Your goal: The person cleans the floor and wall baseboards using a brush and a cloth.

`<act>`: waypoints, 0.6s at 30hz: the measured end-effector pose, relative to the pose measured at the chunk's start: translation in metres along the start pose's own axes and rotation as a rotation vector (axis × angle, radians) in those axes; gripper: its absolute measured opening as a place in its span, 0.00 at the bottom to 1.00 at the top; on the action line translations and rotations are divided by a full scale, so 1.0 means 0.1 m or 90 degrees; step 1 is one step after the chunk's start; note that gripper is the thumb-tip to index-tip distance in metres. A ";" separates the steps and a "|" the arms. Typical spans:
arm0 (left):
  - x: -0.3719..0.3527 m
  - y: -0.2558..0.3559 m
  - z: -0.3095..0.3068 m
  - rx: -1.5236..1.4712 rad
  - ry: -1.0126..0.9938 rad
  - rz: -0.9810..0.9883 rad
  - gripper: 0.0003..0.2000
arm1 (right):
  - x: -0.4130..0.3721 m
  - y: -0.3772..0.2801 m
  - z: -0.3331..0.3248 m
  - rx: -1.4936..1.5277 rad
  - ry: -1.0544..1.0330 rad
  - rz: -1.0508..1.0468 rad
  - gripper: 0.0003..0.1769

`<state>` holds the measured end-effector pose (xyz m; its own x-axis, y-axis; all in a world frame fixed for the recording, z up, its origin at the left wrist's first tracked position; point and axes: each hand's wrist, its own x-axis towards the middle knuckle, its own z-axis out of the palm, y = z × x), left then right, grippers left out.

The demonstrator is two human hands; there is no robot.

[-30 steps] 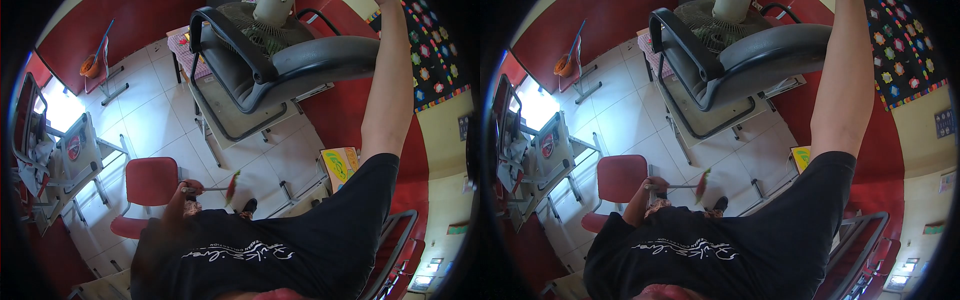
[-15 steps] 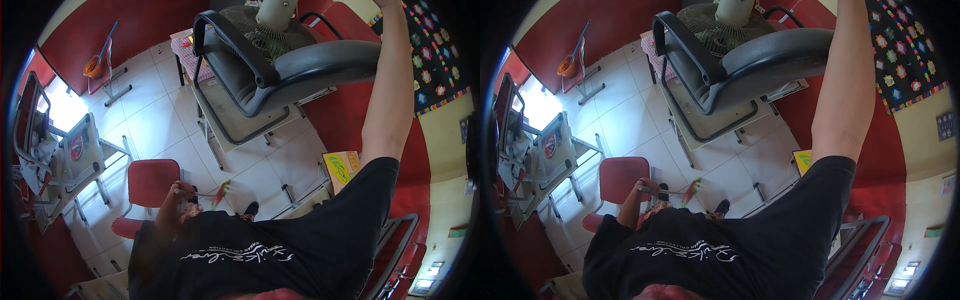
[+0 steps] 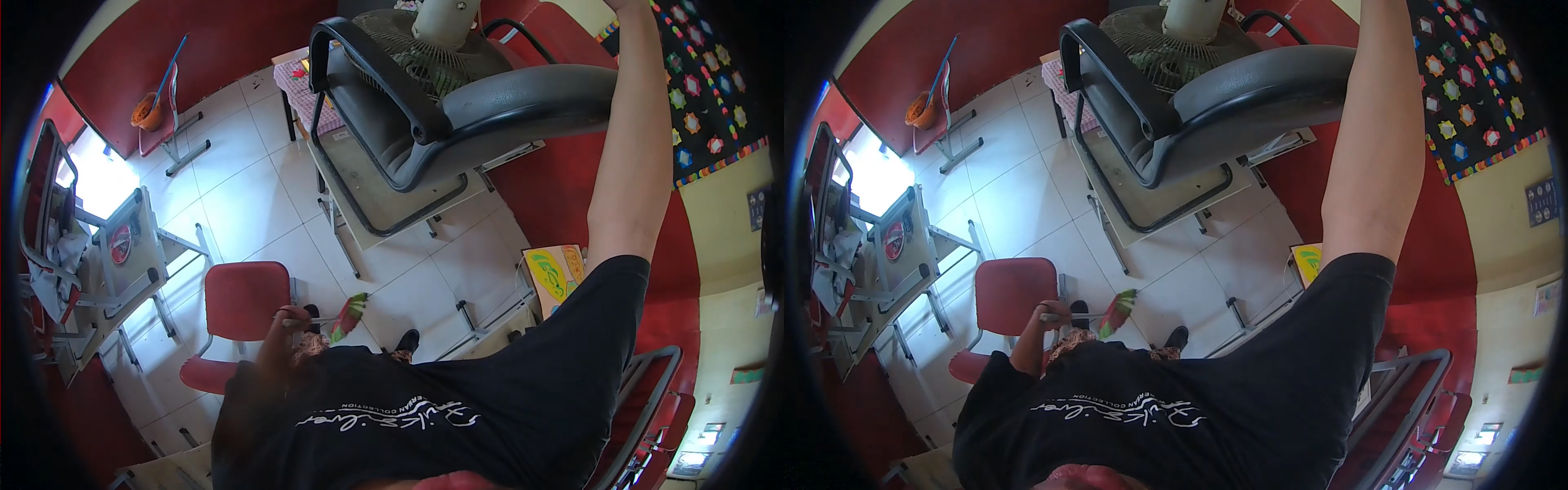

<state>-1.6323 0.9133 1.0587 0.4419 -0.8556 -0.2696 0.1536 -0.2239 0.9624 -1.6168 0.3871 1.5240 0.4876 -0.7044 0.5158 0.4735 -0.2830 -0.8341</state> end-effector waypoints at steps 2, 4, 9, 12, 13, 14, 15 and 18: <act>-0.17 0.54 0.02 0.042 0.050 0.015 0.22 | -0.08 -0.01 0.06 0.005 0.018 -0.006 0.24; -0.27 0.81 0.05 0.086 0.092 0.022 0.26 | -0.13 -0.03 0.08 0.012 0.036 -0.013 0.25; 0.30 -2.40 -0.67 0.268 0.074 0.106 0.10 | -0.17 -0.06 0.13 -0.008 0.055 -0.007 0.23; 0.48 -2.85 -0.54 0.276 0.047 0.075 0.09 | -0.13 -0.05 0.10 0.000 0.047 -0.003 0.23; 0.49 -2.70 -0.40 0.257 0.043 0.041 0.08 | -0.14 -0.05 0.10 -0.002 0.045 -0.002 0.23; 0.51 -2.60 -0.31 0.237 0.023 0.024 0.08 | -0.14 -0.05 0.10 -0.002 0.043 0.001 0.23; 0.53 -2.60 -0.27 0.226 -0.012 0.007 0.08 | -0.15 -0.06 0.10 -0.003 0.043 -0.001 0.22; 0.58 -2.61 -0.19 0.224 -0.112 -0.032 0.08 | -0.17 -0.08 0.11 -0.007 0.041 -0.002 0.22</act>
<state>-1.6295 0.9310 0.7914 0.2783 -0.8995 -0.3368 -0.1549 -0.3881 0.9085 -1.6205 0.4084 1.5240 0.4383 -0.7436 0.5049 0.4667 -0.2918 -0.8349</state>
